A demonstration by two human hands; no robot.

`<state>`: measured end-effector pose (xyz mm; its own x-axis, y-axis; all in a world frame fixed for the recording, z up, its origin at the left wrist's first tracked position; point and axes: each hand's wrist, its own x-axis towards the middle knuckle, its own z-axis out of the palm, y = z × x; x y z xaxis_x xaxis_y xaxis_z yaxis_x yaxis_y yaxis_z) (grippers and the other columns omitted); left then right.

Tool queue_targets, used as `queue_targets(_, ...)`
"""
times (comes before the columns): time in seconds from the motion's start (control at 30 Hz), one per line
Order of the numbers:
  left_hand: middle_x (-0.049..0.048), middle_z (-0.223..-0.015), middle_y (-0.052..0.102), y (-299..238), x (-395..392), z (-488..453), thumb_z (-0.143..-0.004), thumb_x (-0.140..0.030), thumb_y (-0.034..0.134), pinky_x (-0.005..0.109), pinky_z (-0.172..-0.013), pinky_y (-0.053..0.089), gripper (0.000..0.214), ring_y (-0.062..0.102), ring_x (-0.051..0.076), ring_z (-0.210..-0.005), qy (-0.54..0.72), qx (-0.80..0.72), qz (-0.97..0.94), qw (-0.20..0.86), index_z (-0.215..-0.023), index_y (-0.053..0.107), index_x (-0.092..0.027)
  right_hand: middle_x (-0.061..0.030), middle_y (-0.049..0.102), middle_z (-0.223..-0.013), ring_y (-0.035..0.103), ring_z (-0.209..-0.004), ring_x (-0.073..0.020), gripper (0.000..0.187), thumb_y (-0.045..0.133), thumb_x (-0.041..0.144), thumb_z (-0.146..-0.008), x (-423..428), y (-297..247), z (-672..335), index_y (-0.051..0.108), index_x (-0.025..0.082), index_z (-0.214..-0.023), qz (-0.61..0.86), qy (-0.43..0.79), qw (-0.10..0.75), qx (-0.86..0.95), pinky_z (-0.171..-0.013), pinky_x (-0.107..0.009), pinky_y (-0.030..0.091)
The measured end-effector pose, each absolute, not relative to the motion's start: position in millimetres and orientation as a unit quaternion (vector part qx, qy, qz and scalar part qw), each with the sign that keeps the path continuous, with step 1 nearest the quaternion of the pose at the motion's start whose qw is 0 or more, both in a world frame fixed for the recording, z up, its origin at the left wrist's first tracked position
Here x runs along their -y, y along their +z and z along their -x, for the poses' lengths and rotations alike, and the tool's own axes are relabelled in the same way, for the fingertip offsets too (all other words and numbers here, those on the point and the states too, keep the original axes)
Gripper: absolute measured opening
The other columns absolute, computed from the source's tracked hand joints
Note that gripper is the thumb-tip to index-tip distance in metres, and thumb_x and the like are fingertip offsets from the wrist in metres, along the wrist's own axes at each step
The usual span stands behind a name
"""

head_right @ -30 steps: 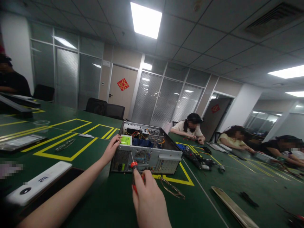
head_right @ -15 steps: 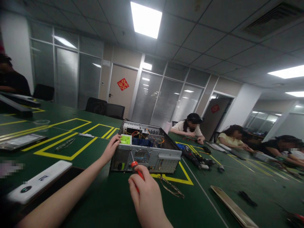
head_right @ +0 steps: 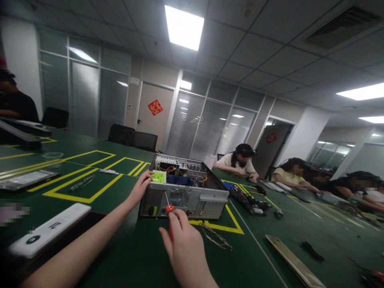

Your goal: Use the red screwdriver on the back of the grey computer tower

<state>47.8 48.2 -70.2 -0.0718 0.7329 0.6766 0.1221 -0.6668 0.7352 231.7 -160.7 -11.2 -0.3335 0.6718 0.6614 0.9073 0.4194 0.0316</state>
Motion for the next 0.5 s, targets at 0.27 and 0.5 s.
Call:
queue_targets(0.27, 0.0092, -0.116, 0.062, -68.8, -46.4, -48.7, -0.083, -0.032, 0.045, 0.048, -0.114, 0.028, 0.015, 0.042, 0.026, -0.132, 0.653, -0.332, -0.638, 0.237, -0.078, 0.052, -0.021, -0.0164, 0.060, -0.121, 0.065, -0.100, -0.0255, 0.042, 0.048, 0.009, -0.082, 162.2, -9.0, -237.3, 0.053, 0.016, -0.123, 0.463, -0.255, 0.279, 0.802, -0.079, -0.039, 0.058)
queue_targets(0.5, 0.0085, -0.114, 0.063, -68.4, -47.3, -49.8, -0.083, -0.030, 0.045, 0.047, -0.114, 0.029, 0.012, 0.044, 0.025, -0.131, 0.653, -0.335, -0.640, 0.230, -0.078, 0.052, -0.022, -0.0125, 0.068, -0.104, 0.067, -0.084, -0.0219, 0.029, 0.047, 0.007, -0.080, 168.5, -0.5, -237.6, 0.062, 0.017, -0.103, 0.434, -0.259, 0.286, 0.815, -0.072, -0.036, 0.059)
